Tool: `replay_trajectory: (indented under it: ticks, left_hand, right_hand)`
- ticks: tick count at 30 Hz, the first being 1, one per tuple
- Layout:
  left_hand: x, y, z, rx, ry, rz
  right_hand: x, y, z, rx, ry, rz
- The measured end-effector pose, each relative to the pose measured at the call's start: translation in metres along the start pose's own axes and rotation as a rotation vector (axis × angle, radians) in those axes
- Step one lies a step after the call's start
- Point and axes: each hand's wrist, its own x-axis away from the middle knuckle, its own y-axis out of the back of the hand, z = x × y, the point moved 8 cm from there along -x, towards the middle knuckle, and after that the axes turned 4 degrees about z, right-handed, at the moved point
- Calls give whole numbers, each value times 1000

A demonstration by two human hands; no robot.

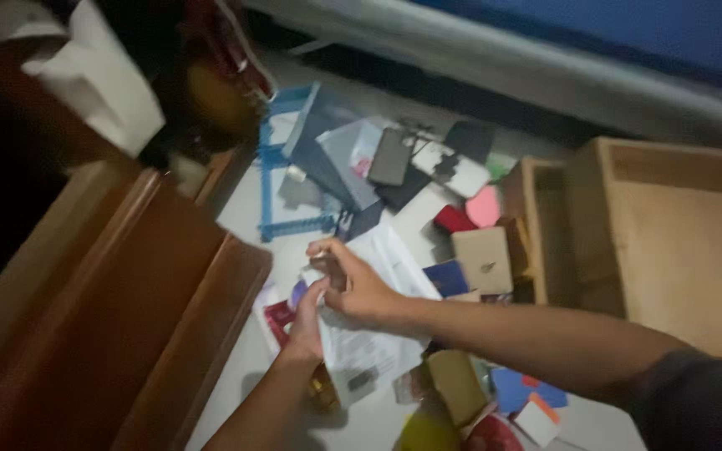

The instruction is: The person organizes cosmetics and personal care items on a wall-mounted shelf and a vanity. They place bottles, jars, and small containers onto the shelf, then arrange makeup items, a comb, and a hair clip on the vanity surface. The person also gathers papers and small items from the floor and places them into a plastic bag.

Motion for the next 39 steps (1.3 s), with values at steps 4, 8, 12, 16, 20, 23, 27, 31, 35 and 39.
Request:
replay_trajectory:
  ticks: [4, 8, 12, 16, 20, 23, 27, 31, 35, 39]
  left_hand:
    - [2, -5, 22, -1, 75, -128]
    - [-16, -1, 57, 107, 200, 53]
    - [-22, 20, 55, 61, 102, 125]
    - [-10, -5, 9, 26, 8, 76]
    - [24, -67, -53, -9, -312, 100]
    - [31, -108, -68, 93, -241, 243]
    - [-8, -93, -66, -480, -279, -22]
    - [-14, -39, -33, -219, -121, 170]
    - [-13, 1, -27, -7, 171, 325]
    - [-15, 23, -48, -53, 84, 321]
  right_hand:
    - [10, 8, 8, -133, -142, -88]
    - [26, 12, 96, 1015, 194, 86]
    - [28, 84, 101, 1049, -319, -142]
    - [59, 90, 45, 817, -802, -77]
    - [30, 124, 32, 389, -729, -303]
    - [16, 131, 32, -86, -644, -248]
    - [3, 115, 47, -27, -477, -217]
    - [13, 83, 66, 325, -344, -39]
    - [16, 159, 26, 440, -635, 230]
    - [6, 367, -9, 1023, -787, -200]
